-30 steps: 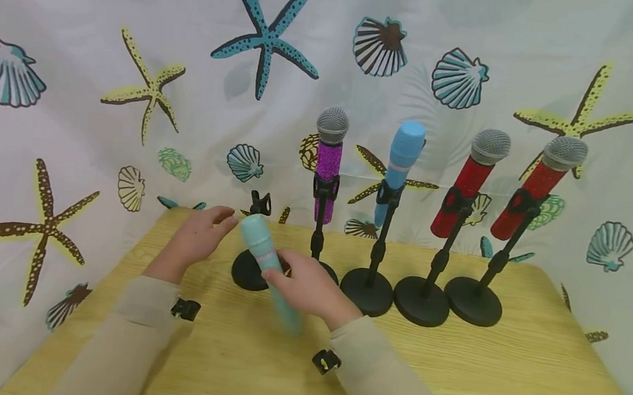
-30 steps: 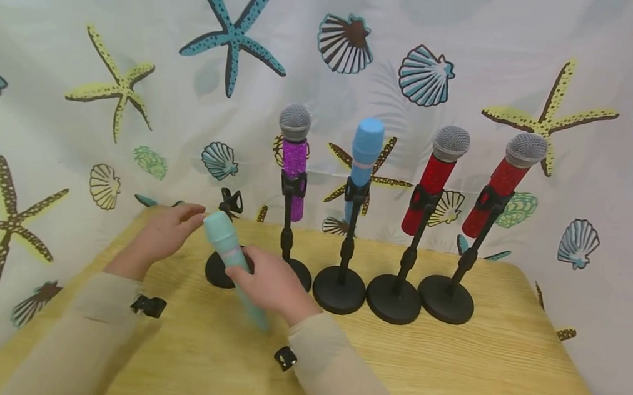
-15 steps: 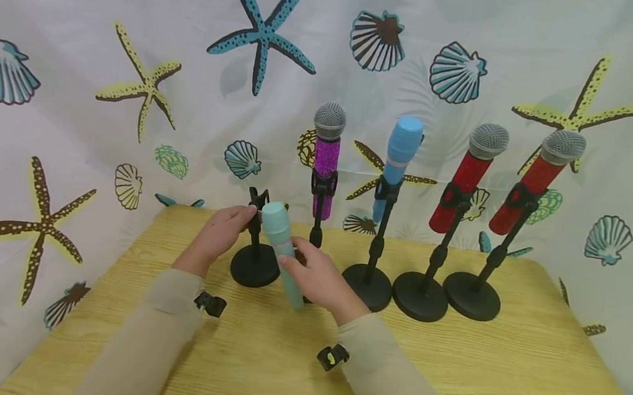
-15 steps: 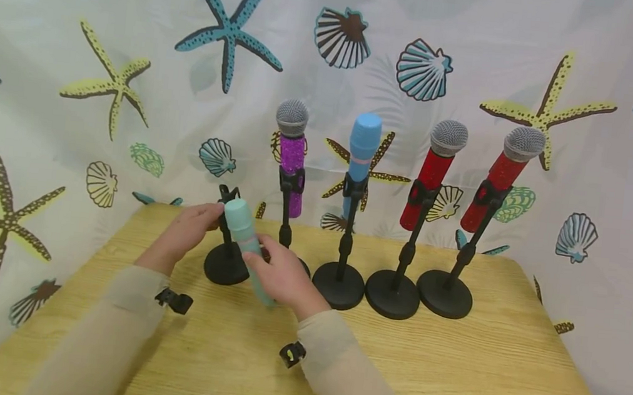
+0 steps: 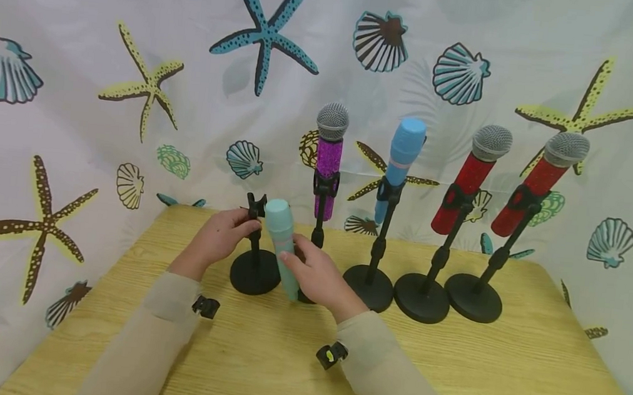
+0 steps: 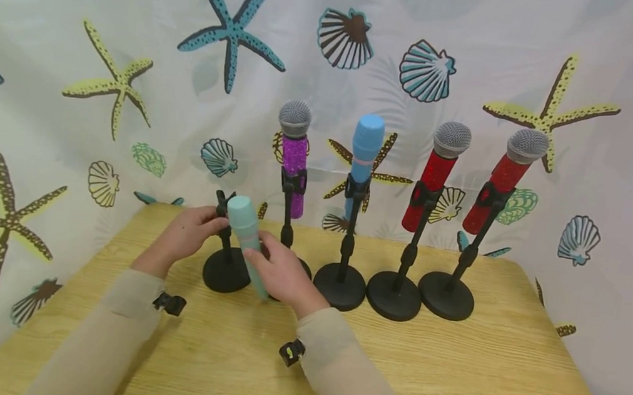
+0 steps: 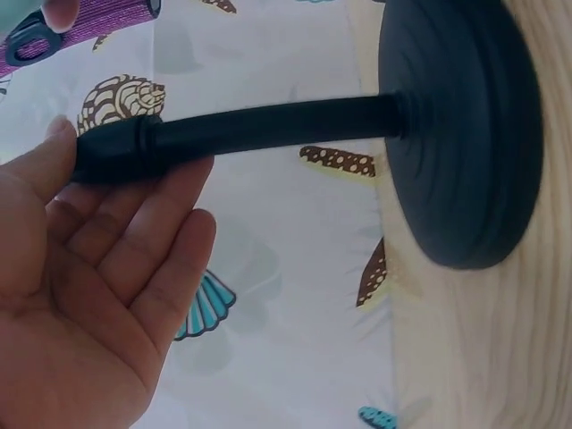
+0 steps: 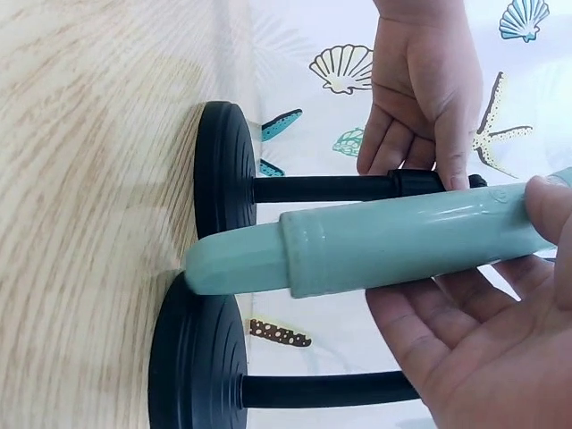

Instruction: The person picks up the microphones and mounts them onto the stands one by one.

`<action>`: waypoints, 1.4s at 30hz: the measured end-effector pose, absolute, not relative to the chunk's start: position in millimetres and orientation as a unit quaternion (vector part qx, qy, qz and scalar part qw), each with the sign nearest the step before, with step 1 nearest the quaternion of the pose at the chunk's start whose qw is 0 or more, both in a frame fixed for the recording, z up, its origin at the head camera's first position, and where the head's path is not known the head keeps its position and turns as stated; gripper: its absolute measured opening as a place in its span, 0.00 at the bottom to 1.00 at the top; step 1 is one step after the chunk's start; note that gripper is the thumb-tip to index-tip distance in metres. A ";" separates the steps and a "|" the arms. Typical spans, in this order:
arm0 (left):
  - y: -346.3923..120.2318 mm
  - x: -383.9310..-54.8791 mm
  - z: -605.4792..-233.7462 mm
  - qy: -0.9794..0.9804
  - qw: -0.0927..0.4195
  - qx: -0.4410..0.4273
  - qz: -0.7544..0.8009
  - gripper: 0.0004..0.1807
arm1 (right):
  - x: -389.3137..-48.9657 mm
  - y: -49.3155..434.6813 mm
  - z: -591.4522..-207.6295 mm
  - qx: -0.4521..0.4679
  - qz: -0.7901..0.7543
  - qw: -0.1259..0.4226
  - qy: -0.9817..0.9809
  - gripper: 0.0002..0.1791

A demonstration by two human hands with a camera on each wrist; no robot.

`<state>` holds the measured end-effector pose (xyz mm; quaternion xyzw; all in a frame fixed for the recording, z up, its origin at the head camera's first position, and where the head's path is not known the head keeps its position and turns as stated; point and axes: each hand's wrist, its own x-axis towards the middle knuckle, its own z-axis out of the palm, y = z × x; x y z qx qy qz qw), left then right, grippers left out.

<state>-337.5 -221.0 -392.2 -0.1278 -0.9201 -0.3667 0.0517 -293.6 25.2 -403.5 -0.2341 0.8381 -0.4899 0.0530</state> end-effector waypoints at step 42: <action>-192.3 -265.5 -358.9 -0.954 0.037 -0.233 -0.187 0.14 | -320.8 -38.2 -372.8 -0.221 -0.577 0.015 0.786 0.36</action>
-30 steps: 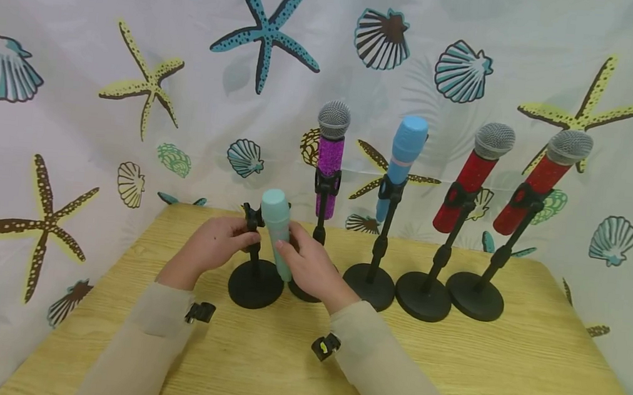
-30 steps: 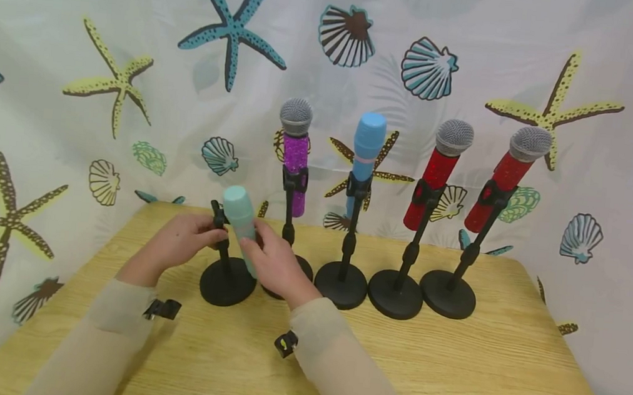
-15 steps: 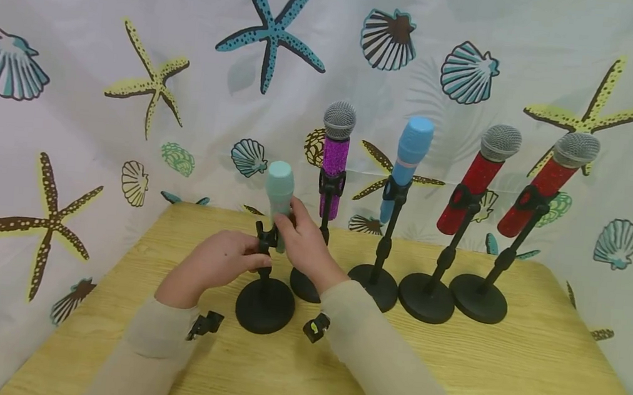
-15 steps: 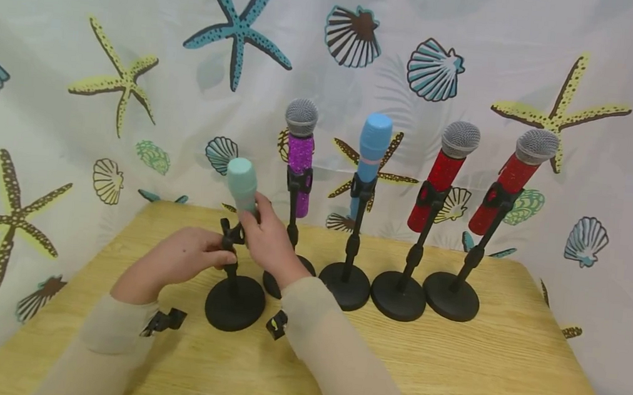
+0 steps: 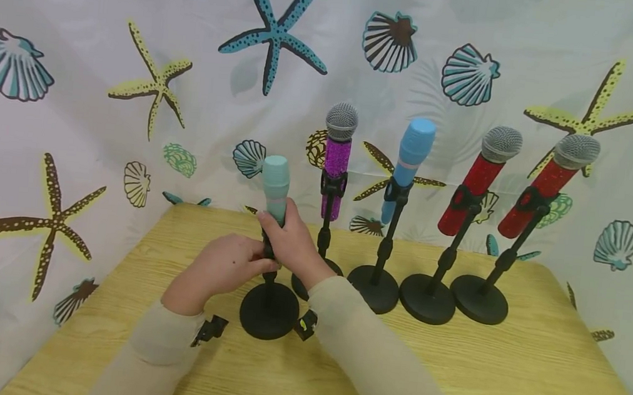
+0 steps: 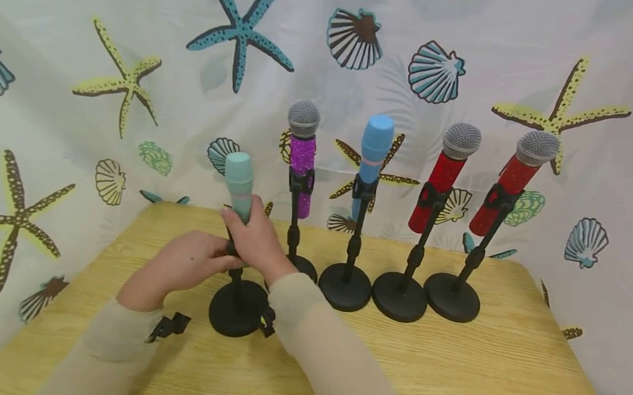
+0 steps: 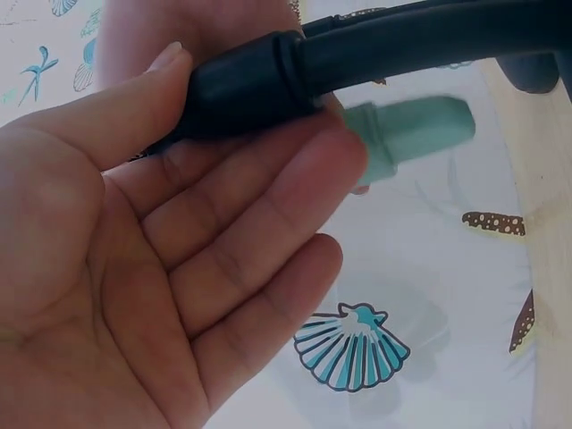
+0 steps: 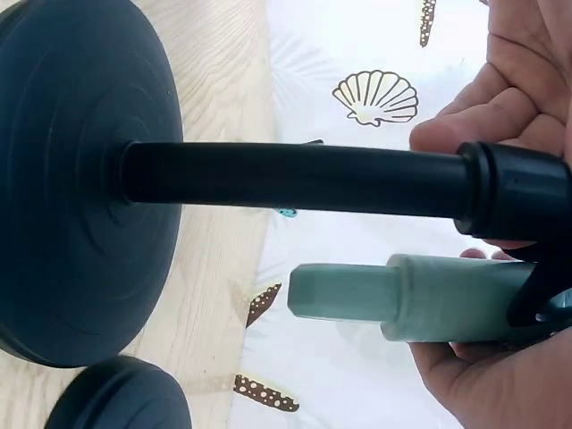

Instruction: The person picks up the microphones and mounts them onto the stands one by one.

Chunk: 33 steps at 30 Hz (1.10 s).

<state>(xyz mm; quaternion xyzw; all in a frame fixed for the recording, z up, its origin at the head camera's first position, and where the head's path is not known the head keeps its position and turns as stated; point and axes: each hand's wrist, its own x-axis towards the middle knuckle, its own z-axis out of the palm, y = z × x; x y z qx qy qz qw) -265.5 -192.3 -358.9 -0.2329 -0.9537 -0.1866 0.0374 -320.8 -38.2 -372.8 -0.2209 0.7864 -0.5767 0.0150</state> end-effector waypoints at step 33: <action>-198.1 -275.5 -368.5 -0.932 -0.024 -0.243 -0.267 0.10 | -303.6 -2.7 -385.1 -0.273 -0.481 0.061 0.831 0.38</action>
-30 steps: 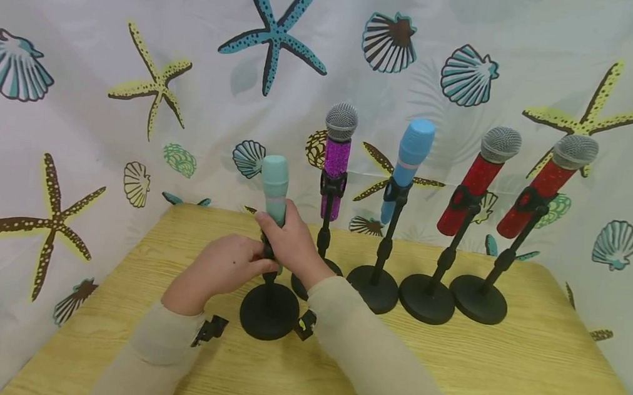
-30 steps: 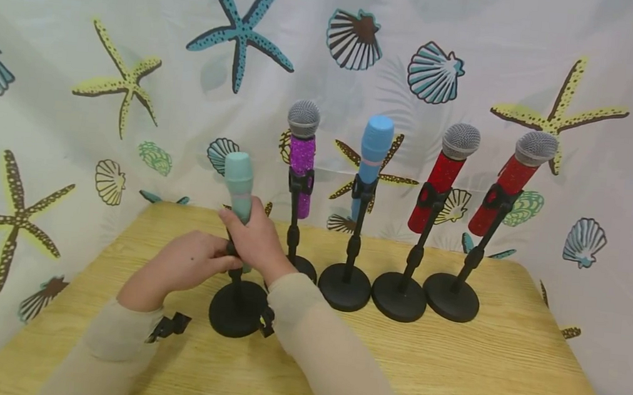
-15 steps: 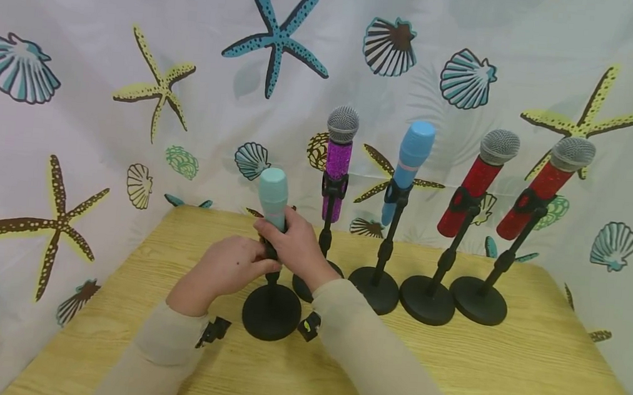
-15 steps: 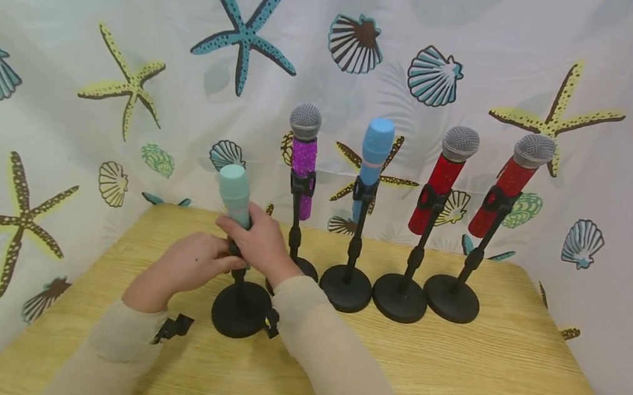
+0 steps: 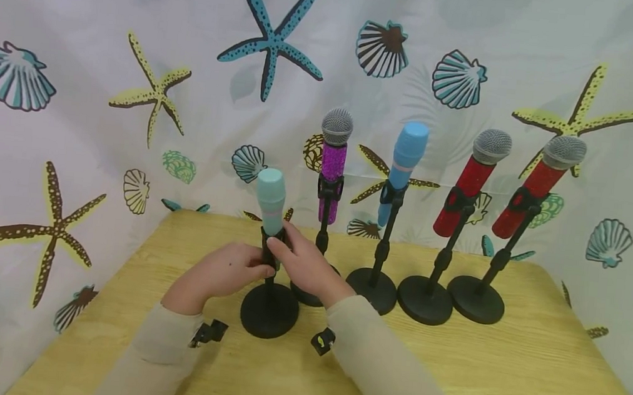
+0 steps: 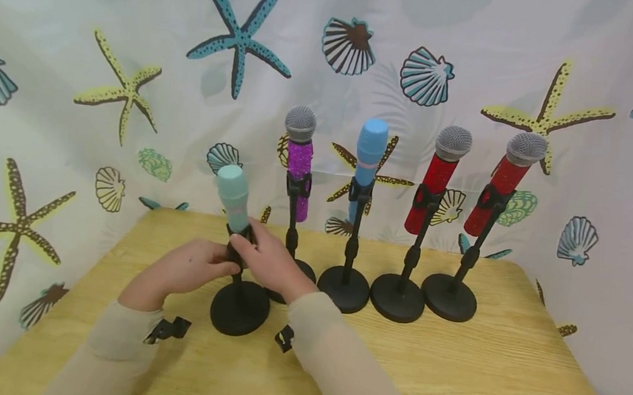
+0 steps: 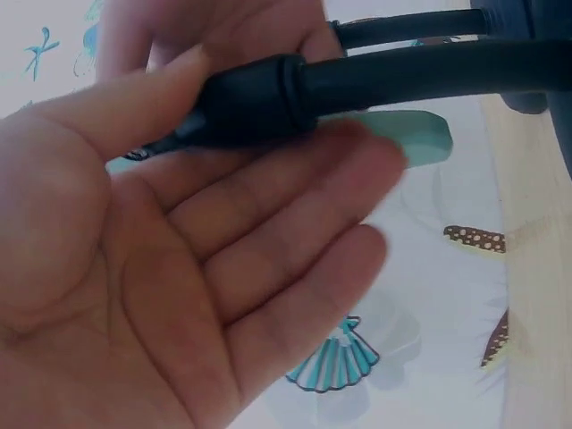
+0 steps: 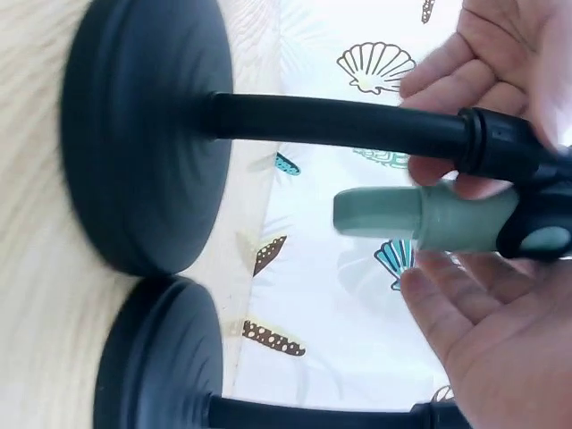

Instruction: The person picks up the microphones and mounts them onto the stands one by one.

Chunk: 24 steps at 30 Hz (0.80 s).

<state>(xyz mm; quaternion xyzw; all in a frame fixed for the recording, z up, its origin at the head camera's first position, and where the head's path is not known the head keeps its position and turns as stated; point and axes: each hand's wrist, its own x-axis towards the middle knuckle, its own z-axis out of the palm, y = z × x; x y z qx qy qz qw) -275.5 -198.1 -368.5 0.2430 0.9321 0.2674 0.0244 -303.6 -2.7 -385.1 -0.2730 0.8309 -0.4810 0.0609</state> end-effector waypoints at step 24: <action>-210.3 -284.2 -384.4 0.893 0.071 0.262 0.360 0.15 | -258.0 11.4 -434.6 -0.367 -0.085 0.095 0.922 0.32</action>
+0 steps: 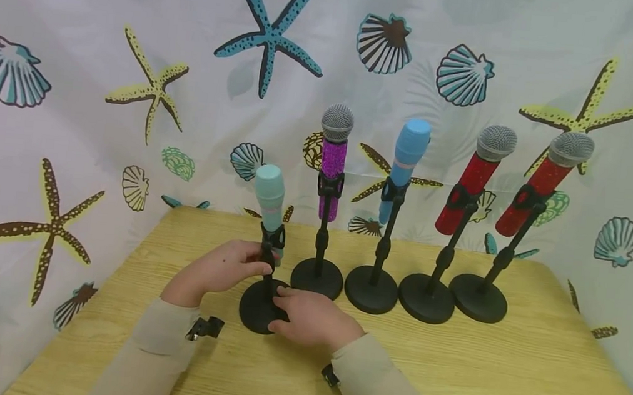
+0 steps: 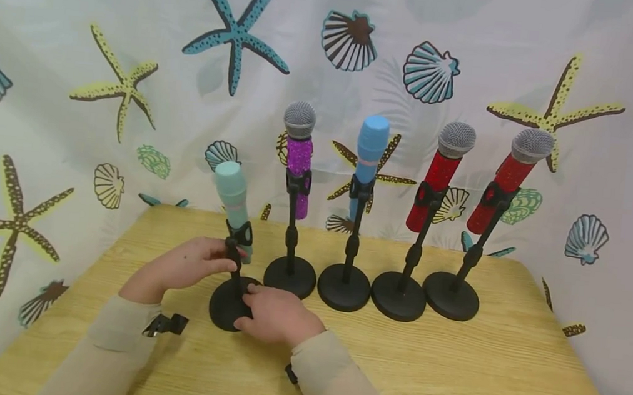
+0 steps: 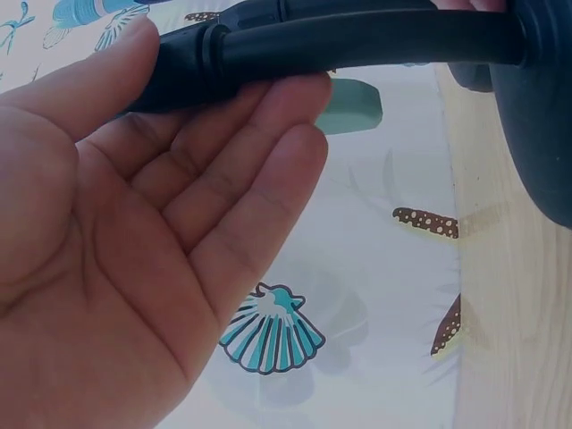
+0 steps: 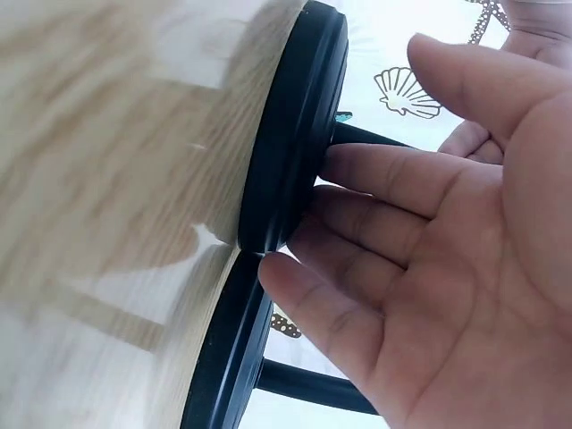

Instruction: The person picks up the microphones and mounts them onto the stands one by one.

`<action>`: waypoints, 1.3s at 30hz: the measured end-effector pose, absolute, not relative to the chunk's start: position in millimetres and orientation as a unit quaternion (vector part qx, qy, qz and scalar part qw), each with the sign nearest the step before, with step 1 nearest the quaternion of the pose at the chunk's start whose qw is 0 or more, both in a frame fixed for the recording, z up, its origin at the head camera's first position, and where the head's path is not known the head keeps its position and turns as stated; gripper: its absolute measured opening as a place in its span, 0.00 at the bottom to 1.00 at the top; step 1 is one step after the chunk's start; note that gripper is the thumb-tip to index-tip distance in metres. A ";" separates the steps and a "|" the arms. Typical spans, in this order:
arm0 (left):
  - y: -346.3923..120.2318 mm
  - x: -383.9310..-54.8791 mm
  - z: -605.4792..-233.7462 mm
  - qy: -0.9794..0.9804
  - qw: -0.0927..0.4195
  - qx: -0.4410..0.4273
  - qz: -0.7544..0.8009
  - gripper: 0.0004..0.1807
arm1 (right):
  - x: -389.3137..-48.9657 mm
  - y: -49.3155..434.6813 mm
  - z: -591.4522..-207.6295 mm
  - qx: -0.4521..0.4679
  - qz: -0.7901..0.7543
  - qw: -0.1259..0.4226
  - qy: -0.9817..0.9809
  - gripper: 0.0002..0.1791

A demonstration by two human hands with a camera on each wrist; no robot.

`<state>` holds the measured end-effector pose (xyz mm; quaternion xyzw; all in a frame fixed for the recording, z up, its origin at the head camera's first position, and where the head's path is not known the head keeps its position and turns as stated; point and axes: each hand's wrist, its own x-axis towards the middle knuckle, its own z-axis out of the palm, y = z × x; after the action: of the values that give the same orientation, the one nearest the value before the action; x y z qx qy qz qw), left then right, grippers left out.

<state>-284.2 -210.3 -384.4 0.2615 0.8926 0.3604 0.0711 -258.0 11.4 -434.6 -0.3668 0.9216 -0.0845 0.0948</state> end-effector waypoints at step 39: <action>-190.8 -268.1 -385.0 0.927 -0.024 0.228 0.296 0.09 | -251.2 10.8 -430.8 -0.345 -0.059 0.098 0.932 0.31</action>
<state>-268.1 -190.8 -385.0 0.2281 0.9273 0.2958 -0.0239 -251.2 10.8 -430.8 -0.3446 0.9318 -0.0587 0.0979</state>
